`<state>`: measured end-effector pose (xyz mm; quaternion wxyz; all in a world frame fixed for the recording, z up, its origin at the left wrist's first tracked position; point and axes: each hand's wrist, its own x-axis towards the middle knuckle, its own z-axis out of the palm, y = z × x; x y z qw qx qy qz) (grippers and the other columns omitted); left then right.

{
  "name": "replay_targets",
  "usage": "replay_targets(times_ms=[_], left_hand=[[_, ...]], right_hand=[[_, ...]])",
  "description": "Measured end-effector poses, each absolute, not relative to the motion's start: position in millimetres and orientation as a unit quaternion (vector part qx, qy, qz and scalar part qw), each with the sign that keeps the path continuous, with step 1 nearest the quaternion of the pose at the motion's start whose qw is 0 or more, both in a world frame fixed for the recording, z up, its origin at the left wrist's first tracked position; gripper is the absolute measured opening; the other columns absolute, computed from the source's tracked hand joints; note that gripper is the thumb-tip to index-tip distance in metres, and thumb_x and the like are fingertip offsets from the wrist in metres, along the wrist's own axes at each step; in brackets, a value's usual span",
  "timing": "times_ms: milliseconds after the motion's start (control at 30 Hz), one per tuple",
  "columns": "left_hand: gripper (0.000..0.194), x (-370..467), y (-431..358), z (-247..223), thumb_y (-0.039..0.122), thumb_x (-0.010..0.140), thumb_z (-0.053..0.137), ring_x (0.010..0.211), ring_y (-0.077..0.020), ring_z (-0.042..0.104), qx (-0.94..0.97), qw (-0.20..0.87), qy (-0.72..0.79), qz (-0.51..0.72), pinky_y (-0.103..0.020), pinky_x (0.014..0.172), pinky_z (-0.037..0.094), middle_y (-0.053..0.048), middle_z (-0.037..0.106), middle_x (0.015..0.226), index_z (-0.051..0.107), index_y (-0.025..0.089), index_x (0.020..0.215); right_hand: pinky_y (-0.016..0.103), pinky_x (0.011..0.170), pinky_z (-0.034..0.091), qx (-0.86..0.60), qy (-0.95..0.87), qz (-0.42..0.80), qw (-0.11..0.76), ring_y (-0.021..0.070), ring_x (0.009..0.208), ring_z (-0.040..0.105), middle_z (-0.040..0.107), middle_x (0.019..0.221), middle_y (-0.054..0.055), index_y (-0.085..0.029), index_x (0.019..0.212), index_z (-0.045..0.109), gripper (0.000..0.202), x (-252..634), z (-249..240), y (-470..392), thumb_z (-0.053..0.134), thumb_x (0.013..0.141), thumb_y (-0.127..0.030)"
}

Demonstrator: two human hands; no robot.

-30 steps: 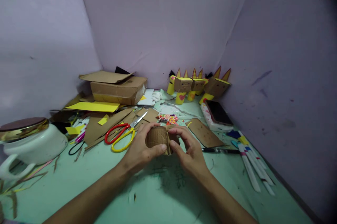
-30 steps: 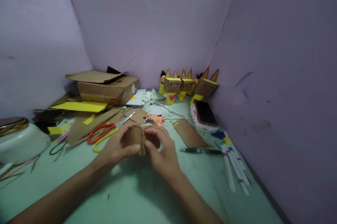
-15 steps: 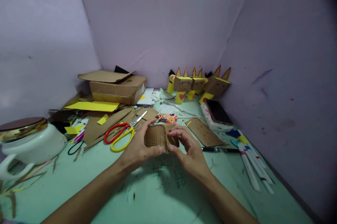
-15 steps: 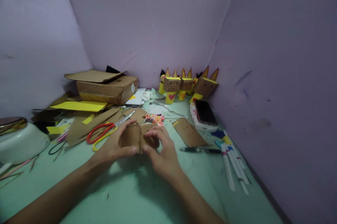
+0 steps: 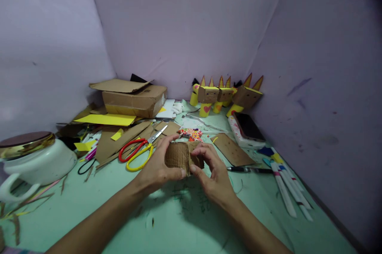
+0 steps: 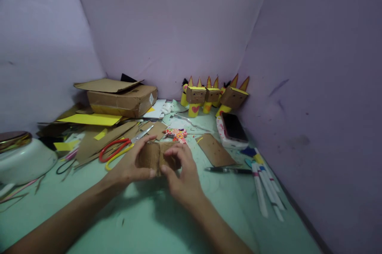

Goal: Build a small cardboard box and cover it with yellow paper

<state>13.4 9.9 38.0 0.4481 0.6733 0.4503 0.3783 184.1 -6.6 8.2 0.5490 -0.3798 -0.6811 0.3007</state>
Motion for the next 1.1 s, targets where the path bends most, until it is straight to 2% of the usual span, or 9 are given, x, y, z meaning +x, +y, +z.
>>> replay_targets(times_ms=[367,1100], left_hand=[[0.083,14.4,8.7,39.6,0.036,0.050,0.073,0.112,-0.0362,0.048,0.669,0.440,0.460,0.384,-0.048,0.094,0.039,-0.014,0.047,0.126,0.042,0.017,0.125],[0.075,19.4,4.8,42.7,0.029,0.048,0.069,0.111,-0.0345,0.046,0.656,0.441,0.472,0.391,-0.046,0.095,0.038,-0.012,0.046,0.121,0.044,0.016,0.119]], right_hand=[[0.032,0.072,0.041,-0.385,-0.676,0.294,0.555,0.0199,0.088,0.049,0.048,0.095,0.004,-0.022,0.090,0.052,0.016,181.4,9.7,-7.9,0.056,0.075,-0.018],[0.034,0.072,0.041,-0.385,-0.678,0.281,0.560,0.0226,0.092,0.049,0.049,0.097,0.005,-0.022,0.091,0.054,0.016,180.7,6.8,-7.2,0.056,0.075,-0.020]])
